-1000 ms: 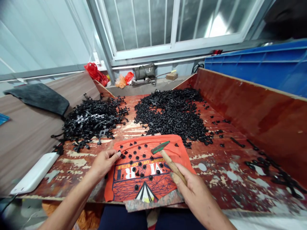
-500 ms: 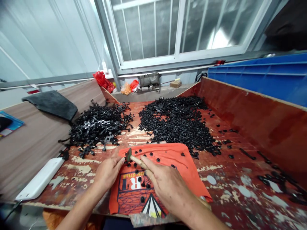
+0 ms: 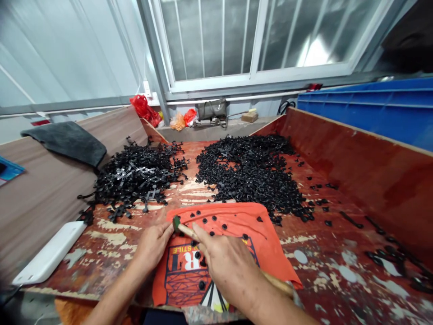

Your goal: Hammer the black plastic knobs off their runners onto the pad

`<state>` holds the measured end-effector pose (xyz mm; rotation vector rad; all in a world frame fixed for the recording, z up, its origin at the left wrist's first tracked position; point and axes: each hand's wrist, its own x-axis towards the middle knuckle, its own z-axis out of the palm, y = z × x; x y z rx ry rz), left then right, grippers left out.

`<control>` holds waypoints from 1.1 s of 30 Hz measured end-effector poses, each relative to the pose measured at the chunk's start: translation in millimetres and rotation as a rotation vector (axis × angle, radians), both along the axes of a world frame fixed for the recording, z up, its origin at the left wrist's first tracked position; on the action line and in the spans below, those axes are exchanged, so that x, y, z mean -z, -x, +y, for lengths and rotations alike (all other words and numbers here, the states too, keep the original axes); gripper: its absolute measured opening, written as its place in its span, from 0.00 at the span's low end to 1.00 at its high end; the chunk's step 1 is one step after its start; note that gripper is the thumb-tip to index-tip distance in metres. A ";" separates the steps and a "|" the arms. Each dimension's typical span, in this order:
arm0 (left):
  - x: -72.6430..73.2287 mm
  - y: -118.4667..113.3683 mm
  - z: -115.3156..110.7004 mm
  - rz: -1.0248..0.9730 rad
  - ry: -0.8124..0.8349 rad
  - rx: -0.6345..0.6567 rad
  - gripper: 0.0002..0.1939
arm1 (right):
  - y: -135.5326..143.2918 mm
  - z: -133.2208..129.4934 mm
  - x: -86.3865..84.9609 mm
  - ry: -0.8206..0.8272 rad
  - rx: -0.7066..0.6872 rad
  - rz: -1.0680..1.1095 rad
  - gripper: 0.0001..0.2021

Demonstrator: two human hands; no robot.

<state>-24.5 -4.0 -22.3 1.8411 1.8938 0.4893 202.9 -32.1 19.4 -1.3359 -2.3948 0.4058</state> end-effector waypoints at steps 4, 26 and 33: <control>-0.6 -0.8 0.4 0.005 0.007 0.003 0.22 | -1.1 0.8 -1.8 -0.026 0.017 0.056 0.26; 0.9 -1.2 -0.5 0.089 -0.017 0.033 0.22 | -4.1 -6.9 -6.7 -0.009 0.061 -0.011 0.25; 0.0 2.8 -2.0 0.089 0.002 0.048 0.19 | 2.6 -6.6 1.2 0.065 0.035 -0.064 0.24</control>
